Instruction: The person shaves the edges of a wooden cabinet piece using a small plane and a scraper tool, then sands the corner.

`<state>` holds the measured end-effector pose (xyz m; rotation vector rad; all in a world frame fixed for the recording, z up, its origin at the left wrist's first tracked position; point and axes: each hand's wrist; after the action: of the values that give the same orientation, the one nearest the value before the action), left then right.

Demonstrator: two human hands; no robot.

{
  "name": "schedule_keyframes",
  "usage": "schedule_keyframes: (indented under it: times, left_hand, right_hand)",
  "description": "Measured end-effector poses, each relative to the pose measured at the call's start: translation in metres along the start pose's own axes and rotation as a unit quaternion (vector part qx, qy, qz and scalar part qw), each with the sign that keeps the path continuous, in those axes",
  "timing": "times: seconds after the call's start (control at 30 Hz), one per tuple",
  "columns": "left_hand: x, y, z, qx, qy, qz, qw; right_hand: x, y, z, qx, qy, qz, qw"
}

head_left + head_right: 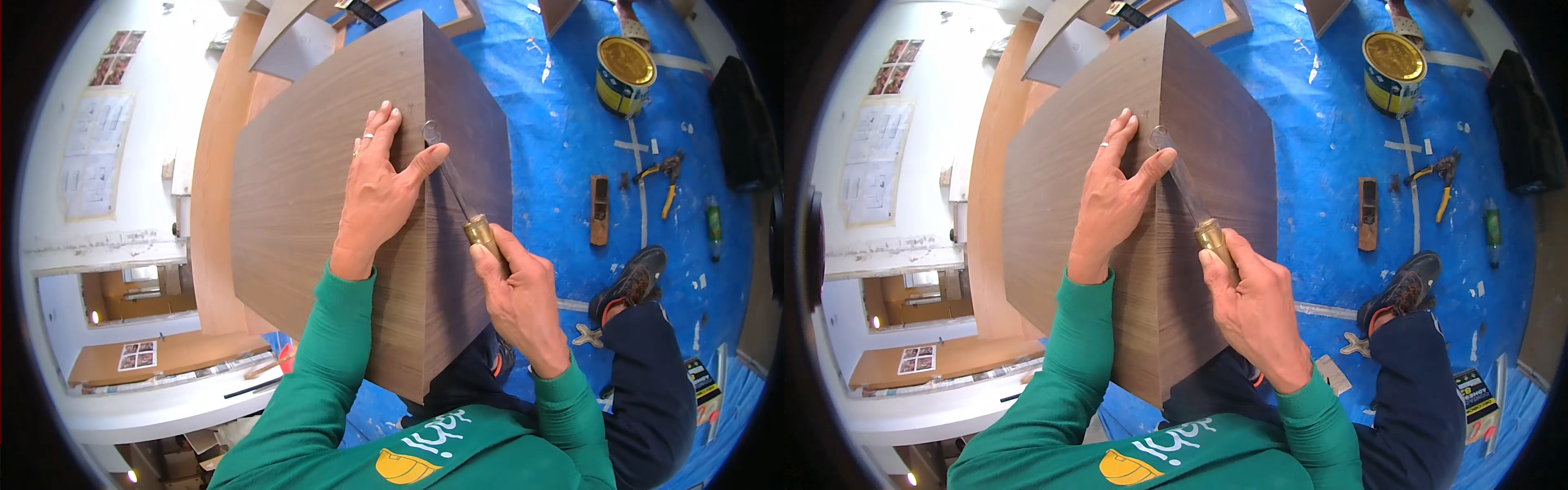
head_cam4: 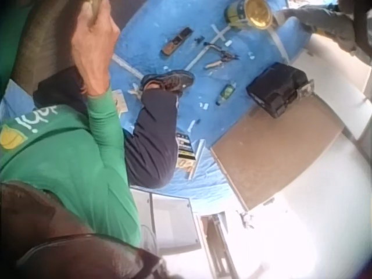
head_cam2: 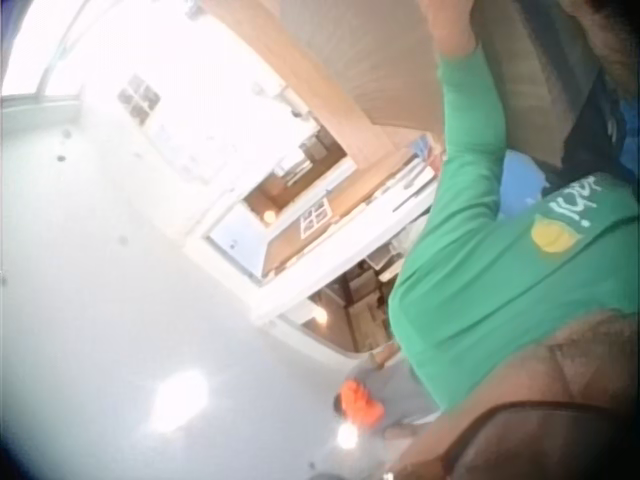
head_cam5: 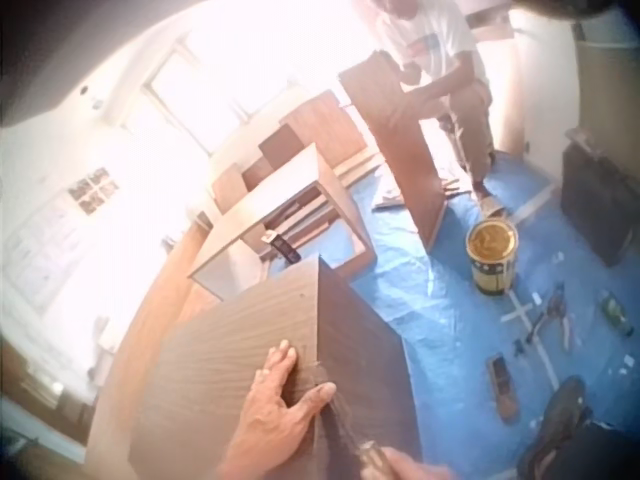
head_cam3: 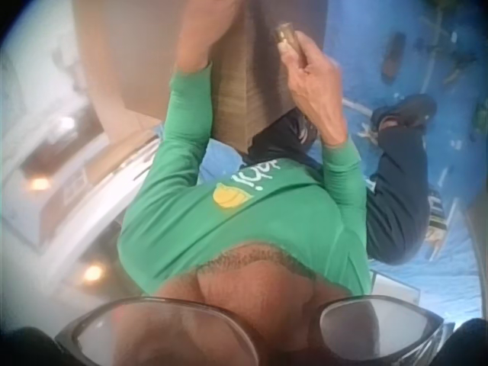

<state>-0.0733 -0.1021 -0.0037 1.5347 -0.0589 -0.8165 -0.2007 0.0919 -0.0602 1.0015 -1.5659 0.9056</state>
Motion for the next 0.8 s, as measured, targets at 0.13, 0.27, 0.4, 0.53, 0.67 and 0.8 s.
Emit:
schedule_keyframes:
  times: [0.13, 0.27, 0.4, 0.53, 0.67, 0.8]
  left_hand:
    - [0.008, 0.006, 0.003, 0.012, -0.023, 0.018, 1.0]
    - [0.016, 0.007, 0.007, 0.024, -0.041, 0.03, 0.998]
    - [0.014, 0.006, 0.006, 0.025, -0.034, 0.021, 0.999]
    - [0.004, 0.001, 0.011, 0.009, -0.013, 0.003, 1.0]
    - [0.01, 0.003, 0.006, 0.007, -0.021, 0.03, 0.999]
    - [0.013, 0.004, 0.008, 0.008, -0.022, -0.013, 1.0]
  right_hand:
    - [0.003, 0.001, -0.003, 0.005, 0.014, -0.002, 1.0]
    - [0.005, 0.004, -0.001, 0.009, 0.017, 0.009, 1.0]
    - [-0.004, 0.0, -0.002, -0.012, 0.038, 0.012, 0.999]
    - [-0.001, 0.002, 0.005, -0.005, 0.024, -0.005, 1.0]
    - [0.0, -0.002, 0.003, -0.002, 0.025, 0.012, 1.0]
    - [0.003, 0.001, 0.004, 0.003, 0.031, 0.012, 0.999]
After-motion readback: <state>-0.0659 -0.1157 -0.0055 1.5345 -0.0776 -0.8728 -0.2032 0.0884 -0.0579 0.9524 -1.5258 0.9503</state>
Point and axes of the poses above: each hand's wrist, its own z-axis towards the middle knuckle, its own y-axis out of the back of the hand, x = y × z, and after that the axes turned 2 degrees about -y, right-handed
